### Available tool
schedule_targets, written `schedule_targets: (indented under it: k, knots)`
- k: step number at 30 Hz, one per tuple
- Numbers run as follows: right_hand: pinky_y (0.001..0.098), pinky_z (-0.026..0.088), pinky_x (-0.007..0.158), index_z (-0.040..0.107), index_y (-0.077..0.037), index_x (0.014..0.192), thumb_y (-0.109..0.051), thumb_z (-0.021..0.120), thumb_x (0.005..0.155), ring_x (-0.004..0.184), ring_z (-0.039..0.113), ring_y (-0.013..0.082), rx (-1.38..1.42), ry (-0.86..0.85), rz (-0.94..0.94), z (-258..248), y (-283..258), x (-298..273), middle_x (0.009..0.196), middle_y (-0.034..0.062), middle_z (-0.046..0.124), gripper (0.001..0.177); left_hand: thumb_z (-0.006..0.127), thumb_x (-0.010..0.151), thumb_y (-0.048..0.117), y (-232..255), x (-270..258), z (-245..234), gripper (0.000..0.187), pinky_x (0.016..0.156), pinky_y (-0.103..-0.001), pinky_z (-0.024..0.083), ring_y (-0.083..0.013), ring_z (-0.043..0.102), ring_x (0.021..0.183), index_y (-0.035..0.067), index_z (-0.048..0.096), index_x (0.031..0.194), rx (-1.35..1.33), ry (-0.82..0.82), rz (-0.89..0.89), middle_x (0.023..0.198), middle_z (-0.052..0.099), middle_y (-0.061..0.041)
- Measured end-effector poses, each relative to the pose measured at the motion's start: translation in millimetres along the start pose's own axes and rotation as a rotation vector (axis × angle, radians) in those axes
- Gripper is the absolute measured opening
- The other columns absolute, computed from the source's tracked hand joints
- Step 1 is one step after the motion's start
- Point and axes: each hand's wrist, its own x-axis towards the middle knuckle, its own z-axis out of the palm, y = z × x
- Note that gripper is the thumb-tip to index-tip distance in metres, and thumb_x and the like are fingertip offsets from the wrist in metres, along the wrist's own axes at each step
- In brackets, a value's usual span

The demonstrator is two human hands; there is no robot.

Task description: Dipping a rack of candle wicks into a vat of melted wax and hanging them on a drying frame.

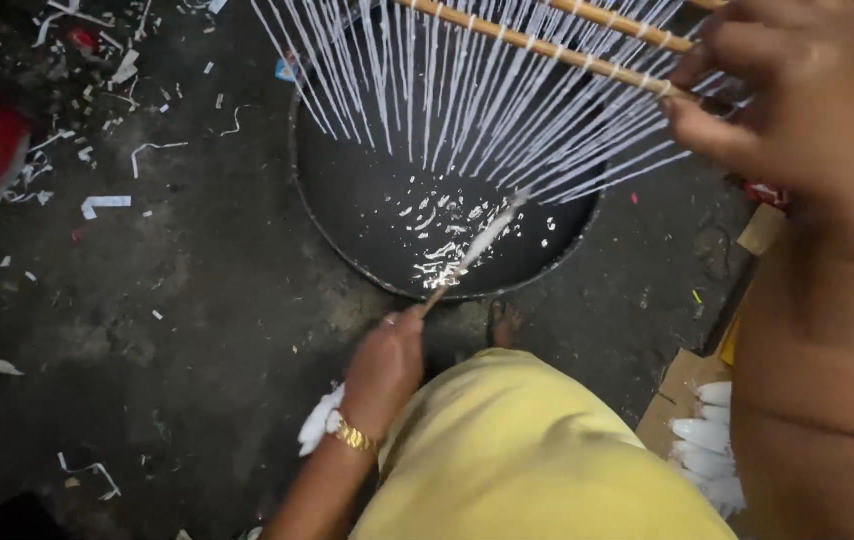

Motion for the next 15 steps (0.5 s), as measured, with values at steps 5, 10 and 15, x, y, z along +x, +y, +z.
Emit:
schedule_targets:
  k: [5,10,15]
  knots:
    - [0.0475,0.04,0.099,0.075,-0.006,0.108,-0.015,0.085,0.109,0.115,0.062,0.0357,0.077,0.064,-0.069,10,-3,8,0.11,0.0104,0.063,0.014,0.054,0.102,0.01,37,3,-6,0.038,0.069,-0.049,0.059,-0.0362,0.072,0.107,0.006,0.063,0.139,-0.043,0.352,0.309,0.105,0.076,-0.021]
    - [0.0487,0.04,0.099,0.075,-0.002,0.106,-0.009,0.085,0.108,0.114,0.061,0.0367,0.129,0.102,-0.073,7,-14,10,0.111,0.0115,0.065,0.012,0.053,0.105,0.007,77,32,-29,0.032,0.068,-0.043,0.06,-0.0356,0.071,0.082,-0.001,0.064,0.134,-0.142,0.407,0.364,0.107,0.07,-0.021]
    - [0.0482,0.04,0.099,0.077,0.0,0.11,-0.003,0.086,0.107,0.115,0.06,0.0359,0.172,0.12,-0.037,-1,-22,8,0.114,0.0122,0.066,0.009,0.046,0.105,0.012,55,63,16,0.036,0.062,-0.052,0.056,-0.0421,0.068,0.075,-0.002,0.062,0.133,-0.123,0.282,0.256,0.101,0.069,-0.023]
